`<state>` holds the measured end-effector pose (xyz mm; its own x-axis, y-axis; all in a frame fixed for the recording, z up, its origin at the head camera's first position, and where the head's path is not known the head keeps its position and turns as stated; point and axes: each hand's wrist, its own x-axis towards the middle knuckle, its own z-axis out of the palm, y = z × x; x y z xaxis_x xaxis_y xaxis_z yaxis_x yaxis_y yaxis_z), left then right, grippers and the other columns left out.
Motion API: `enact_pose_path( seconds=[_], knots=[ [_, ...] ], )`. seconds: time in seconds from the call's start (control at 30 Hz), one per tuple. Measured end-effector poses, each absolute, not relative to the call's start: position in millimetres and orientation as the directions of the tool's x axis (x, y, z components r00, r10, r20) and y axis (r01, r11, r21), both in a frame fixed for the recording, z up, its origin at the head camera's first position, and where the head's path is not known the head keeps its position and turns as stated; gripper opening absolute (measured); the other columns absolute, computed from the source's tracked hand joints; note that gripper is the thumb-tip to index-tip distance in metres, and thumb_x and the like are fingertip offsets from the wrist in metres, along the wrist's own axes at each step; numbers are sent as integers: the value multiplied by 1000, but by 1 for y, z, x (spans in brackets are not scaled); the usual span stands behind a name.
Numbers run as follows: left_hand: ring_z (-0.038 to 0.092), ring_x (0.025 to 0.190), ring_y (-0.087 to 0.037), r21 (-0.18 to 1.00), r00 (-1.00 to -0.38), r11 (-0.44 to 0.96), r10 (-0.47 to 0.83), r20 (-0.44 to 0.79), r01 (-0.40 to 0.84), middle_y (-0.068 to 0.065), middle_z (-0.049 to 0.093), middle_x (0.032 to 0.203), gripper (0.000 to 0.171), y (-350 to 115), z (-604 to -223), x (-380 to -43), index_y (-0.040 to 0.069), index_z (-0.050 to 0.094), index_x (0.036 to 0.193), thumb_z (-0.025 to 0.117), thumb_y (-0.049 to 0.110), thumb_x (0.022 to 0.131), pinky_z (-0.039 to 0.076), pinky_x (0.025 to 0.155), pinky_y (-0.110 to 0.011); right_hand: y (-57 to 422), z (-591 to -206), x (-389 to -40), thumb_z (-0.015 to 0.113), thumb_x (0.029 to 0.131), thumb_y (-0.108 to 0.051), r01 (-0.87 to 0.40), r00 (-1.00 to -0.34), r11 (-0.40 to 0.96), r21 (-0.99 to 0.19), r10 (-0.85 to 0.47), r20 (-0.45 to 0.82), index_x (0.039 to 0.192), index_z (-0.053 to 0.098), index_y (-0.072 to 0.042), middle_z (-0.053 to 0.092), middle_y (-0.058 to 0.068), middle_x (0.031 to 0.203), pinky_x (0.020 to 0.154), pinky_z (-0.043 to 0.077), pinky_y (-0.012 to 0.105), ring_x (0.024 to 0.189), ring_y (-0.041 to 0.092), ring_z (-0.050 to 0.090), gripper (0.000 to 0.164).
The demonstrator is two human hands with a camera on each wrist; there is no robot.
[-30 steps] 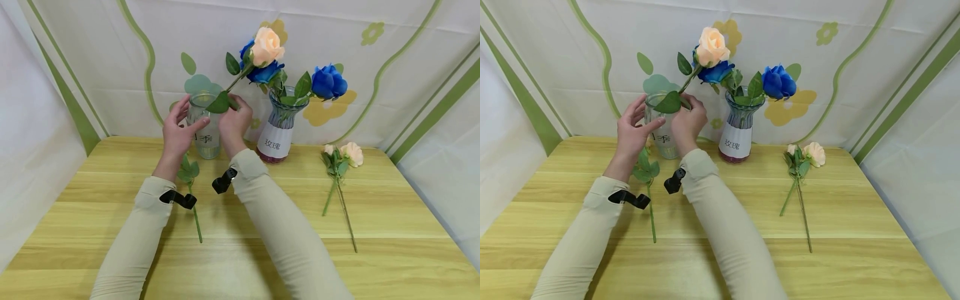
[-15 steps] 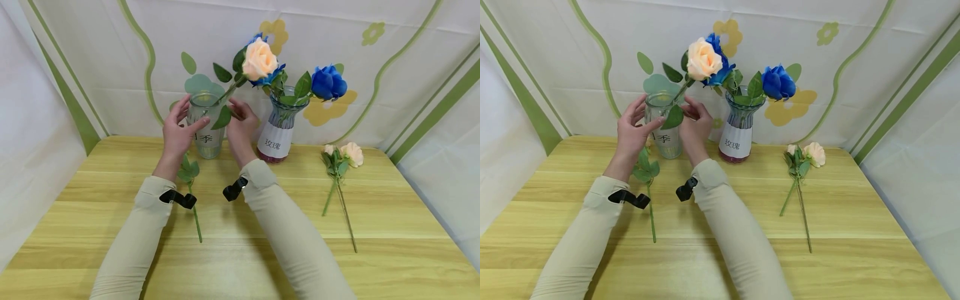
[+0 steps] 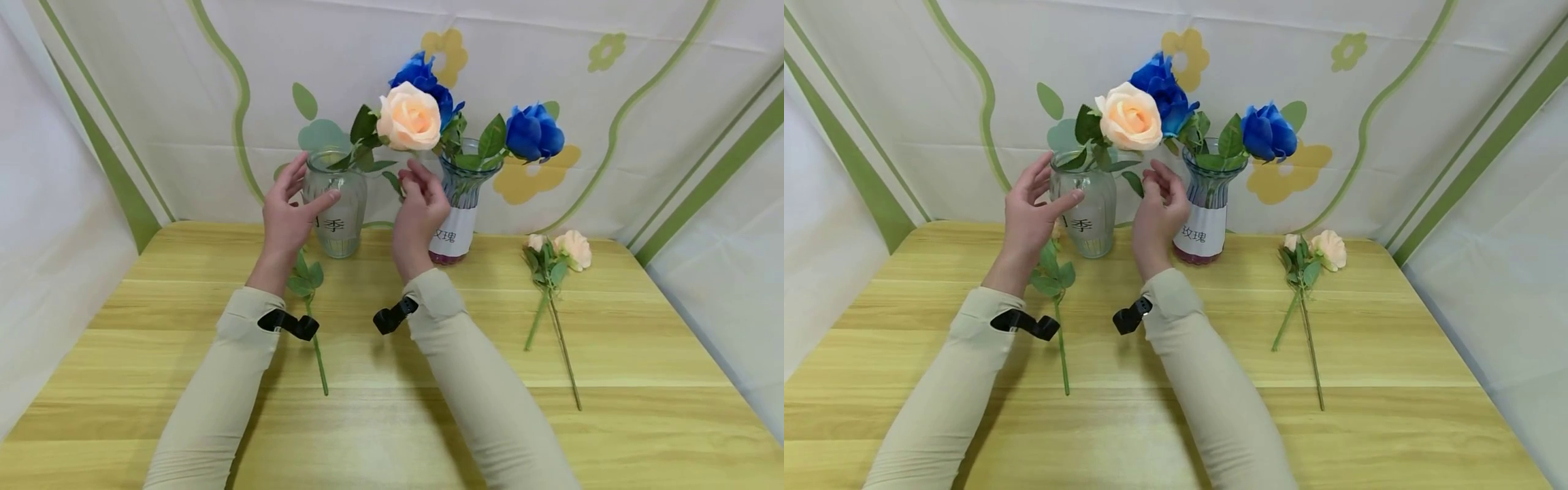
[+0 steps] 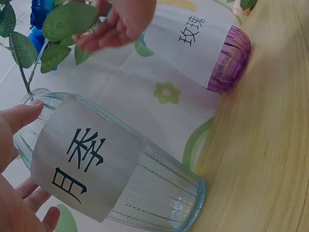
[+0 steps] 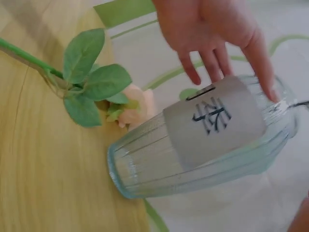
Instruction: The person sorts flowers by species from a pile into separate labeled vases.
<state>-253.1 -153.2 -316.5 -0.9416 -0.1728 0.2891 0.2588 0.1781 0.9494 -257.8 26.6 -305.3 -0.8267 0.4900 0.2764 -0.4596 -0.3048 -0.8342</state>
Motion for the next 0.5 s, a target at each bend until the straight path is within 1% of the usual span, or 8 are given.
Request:
enact_pose_path(
  seconds=[0.1, 0.17, 0.23, 0.3, 0.4, 0.43, 0.5],
  knots=[
    [45, 151, -21, 949, -940, 177, -175, 292, 262, 1, 47, 165, 77, -153, -316, -254, 40, 50, 157, 86, 35, 89, 32, 121, -48, 25, -305, -249, 65, 100, -8, -547, -749, -223, -807, 561, 353, 110, 76, -5, 72, 0, 103, 94, 56, 28, 99, 14, 68, 15],
    [45, 151, -21, 949, -940, 177, -175, 292, 262, 1, 47, 165, 77, -153, -316, -254, 40, 50, 157, 86, 35, 89, 32, 121, -48, 21, -306, -243, 68, 99, -13, -587, -693, -133, -798, 592, 411, 108, 74, -7, 70, -3, 103, 91, 52, 30, 97, 12, 64, 12],
    [45, 151, -22, 950, -941, 176, -176, 289, 259, 0, 47, 165, 78, -153, -316, -253, 39, 50, 157, 87, 35, 89, 32, 121, -48, 17, -307, -236, 71, 97, -17, -605, -644, -39, -795, 612, 460, 106, 73, -8, 68, -5, 102, 87, 47, 32, 94, 11, 60, 13],
    [46, 151, -22, 951, -941, 176, -178, 287, 256, 0, 47, 165, 79, -154, -316, -253, 39, 50, 157, 87, 36, 88, 32, 121, -48, 12, -306, -231, 73, 95, -20, -618, -615, 15, -786, 613, 496, 105, 72, -8, 67, -4, 100, 87, 44, 35, 93, 12, 57, 15],
    [46, 151, -22, 951, -942, 180, -181, 284, 252, 0, 47, 165, 79, -154, -316, -253, 39, 50, 157, 87, 36, 88, 32, 122, -49, 5, -302, -226, 77, 95, -21, -618, -620, 41, -785, 589, 519, 105, 74, -8, 70, 2, 99, 86, 42, 36, 90, 17, 57, 17],
    [46, 151, -22, 951, -941, 181, -182, 284, 252, 0, 47, 165, 79, -154, -316, -253, 40, 50, 157, 87, 36, 88, 32, 122, -49, 3, -301, -226, 78, 95, -22, -610, -631, 42, -792, 579, 517, 105, 75, -9, 71, 4, 98, 85, 42, 36, 89, 18, 57, 17],
    [46, 152, -22, 950, -941, 184, -183, 285, 252, 0, 48, 165, 78, -154, -316, -253, 40, 50, 157, 87, 36, 88, 32, 123, -50, -2, -297, -225, 80, 95, -23, -579, -665, 36, -815, 557, 497, 107, 77, -10, 74, 6, 98, 82, 44, 32, 87, 19, 58, 18]
  ],
)
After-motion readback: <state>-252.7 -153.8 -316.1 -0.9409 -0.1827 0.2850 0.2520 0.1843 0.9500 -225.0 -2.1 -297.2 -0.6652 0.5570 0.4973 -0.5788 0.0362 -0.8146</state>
